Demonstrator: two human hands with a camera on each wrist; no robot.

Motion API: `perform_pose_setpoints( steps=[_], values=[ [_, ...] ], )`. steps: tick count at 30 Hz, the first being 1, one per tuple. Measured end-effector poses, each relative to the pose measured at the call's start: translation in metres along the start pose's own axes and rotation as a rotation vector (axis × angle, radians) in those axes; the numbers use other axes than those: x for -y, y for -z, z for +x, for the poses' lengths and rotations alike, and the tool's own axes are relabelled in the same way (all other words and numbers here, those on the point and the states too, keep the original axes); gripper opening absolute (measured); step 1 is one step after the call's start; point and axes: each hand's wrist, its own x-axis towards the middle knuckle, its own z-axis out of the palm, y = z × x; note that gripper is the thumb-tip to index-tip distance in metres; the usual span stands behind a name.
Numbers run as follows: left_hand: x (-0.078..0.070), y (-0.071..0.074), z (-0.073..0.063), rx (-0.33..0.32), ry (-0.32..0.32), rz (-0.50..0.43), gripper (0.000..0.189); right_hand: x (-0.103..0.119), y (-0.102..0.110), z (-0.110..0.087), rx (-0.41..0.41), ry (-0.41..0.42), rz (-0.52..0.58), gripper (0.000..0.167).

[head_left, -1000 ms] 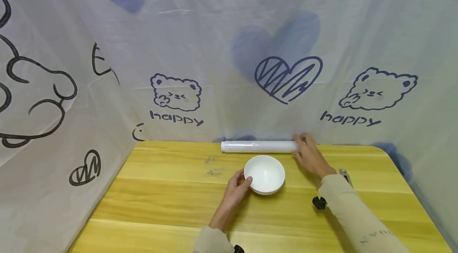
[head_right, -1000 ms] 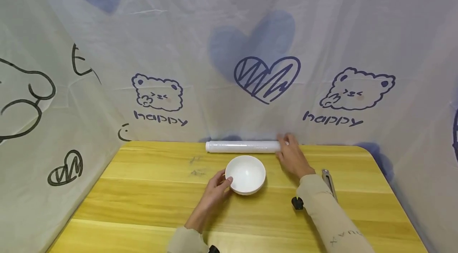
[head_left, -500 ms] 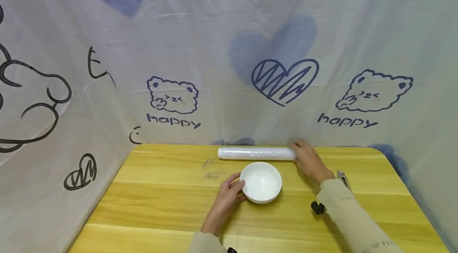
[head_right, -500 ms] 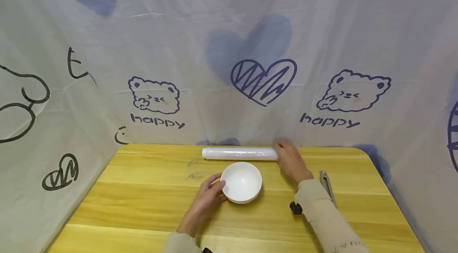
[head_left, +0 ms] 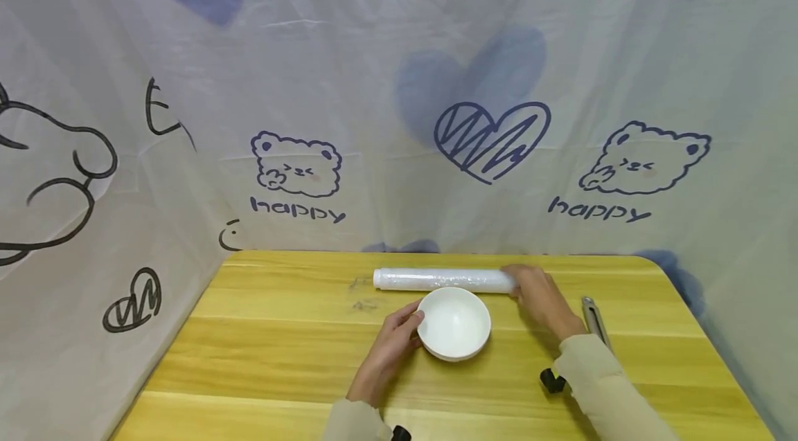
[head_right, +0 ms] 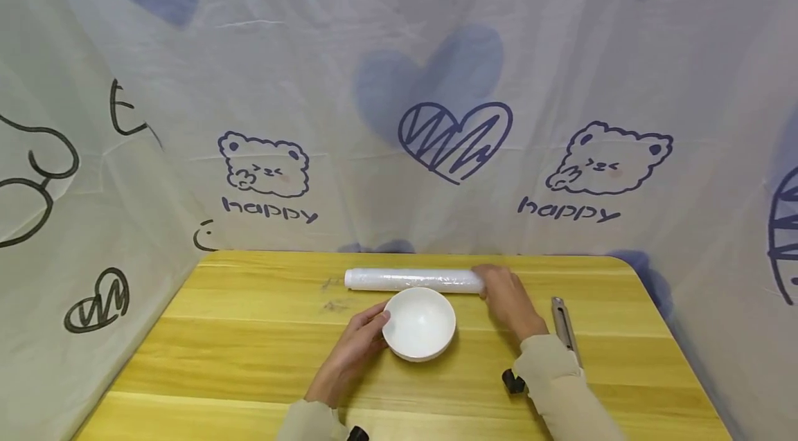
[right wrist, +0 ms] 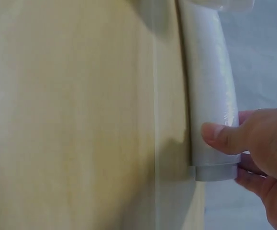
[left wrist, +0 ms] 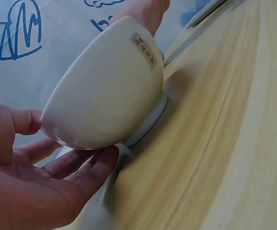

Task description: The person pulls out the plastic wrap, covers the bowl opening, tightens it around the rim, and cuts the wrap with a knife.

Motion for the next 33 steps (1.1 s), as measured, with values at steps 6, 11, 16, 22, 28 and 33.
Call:
perform_pose_setpoints(
  steps=[6, 11, 16, 22, 28, 33],
  values=[
    [0.000, -0.005, 0.007, 0.063, -0.017, 0.028, 0.046, 0.005, 0.001, -0.013, 0.026, -0.050, 0.018, 0.046],
    [-0.005, -0.005, 0.012, 0.066, -0.119, 0.143, 0.043, 0.003, -0.003, -0.019, 0.027, -0.058, 0.041, 0.046],
    [-0.021, 0.009, 0.024, -0.175, -0.458, 0.483, 0.023, 0.001, -0.007, -0.020, -0.027, -0.010, 0.027, 0.040],
    [-0.031, 0.022, 0.052, -0.159, -0.644, 1.018, 0.031, 0.004, -0.010, -0.020, -0.026, -0.040, 0.027, 0.039],
    [-0.024, 0.021, 0.075, 0.041, -0.593, 1.199, 0.036, 0.011, -0.015, -0.014, -0.044, -0.013, -0.021, 0.040],
    [-0.019, 0.017, 0.086, 0.035, -0.667, 1.291, 0.038, 0.012, -0.018, -0.010, -0.065, 0.020, -0.093, 0.040]
  ],
)
